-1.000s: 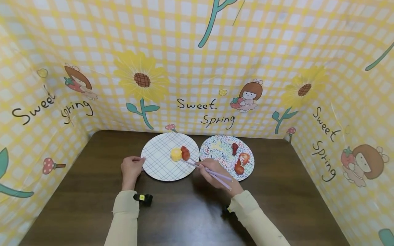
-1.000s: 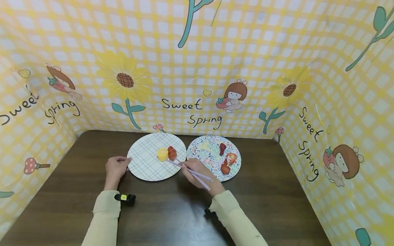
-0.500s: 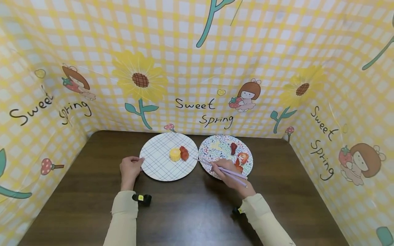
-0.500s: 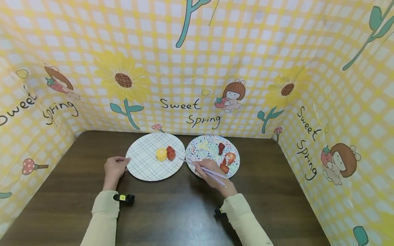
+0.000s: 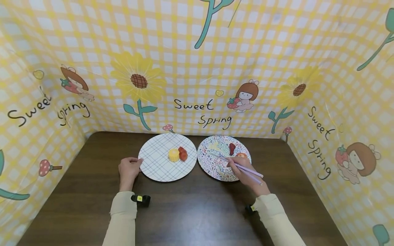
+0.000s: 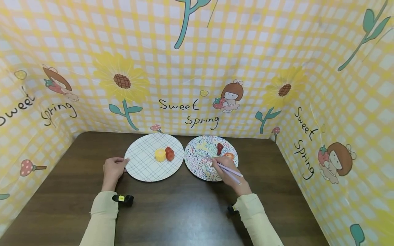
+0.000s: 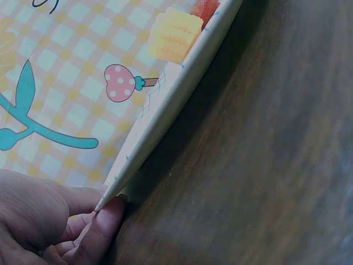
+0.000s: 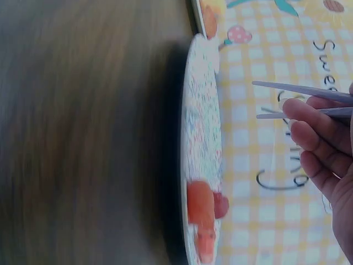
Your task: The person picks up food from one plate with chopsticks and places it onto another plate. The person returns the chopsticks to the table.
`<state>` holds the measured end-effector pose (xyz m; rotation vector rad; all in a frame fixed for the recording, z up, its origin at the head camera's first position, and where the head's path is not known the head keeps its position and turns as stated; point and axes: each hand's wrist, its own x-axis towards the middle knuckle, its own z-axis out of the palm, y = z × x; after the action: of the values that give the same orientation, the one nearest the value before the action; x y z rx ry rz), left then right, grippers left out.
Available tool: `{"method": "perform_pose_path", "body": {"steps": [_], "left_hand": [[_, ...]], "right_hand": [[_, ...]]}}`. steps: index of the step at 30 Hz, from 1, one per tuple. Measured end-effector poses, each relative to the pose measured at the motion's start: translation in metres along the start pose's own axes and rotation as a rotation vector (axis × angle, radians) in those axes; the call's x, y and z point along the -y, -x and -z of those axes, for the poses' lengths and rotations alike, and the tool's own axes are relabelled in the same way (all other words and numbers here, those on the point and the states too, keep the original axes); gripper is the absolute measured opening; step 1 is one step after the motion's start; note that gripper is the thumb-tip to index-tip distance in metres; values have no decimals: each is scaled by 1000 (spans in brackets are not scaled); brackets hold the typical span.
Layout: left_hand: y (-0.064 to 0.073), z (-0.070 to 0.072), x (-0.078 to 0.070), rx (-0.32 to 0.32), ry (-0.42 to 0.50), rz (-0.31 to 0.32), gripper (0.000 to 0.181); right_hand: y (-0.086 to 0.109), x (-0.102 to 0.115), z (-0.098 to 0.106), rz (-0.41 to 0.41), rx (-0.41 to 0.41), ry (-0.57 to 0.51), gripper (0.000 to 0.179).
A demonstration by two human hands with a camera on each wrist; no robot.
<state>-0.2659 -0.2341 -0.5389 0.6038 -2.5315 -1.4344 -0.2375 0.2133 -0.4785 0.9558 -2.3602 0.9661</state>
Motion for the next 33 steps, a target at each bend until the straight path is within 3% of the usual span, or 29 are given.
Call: {"method": "perform_pose_path", "body": {"steps": [4, 14, 18, 24, 26, 33], "left_hand": [[-1, 2, 1, -5, -4, -9, 35], [-3, 2, 2, -10, -3, -18, 35], [-3, 2, 3, -5, -11, -5, 34], [-2, 2, 2, 4, -3, -6, 35], [-2, 2, 2, 10, 3, -6, 36], [-2, 1, 2, 11, 17, 0, 34]], "right_hand": [[5, -14, 6, -61, -45, 1, 22], [0, -34, 11, -387, -119, 69, 38], [-2, -46, 14, -486, -114, 66, 44], [-6, -65, 19, -642, -70, -37, 61], [-7, -69, 20, -679, -69, -64, 64], [-8, -84, 24, -699, 8, -165, 57]]}}
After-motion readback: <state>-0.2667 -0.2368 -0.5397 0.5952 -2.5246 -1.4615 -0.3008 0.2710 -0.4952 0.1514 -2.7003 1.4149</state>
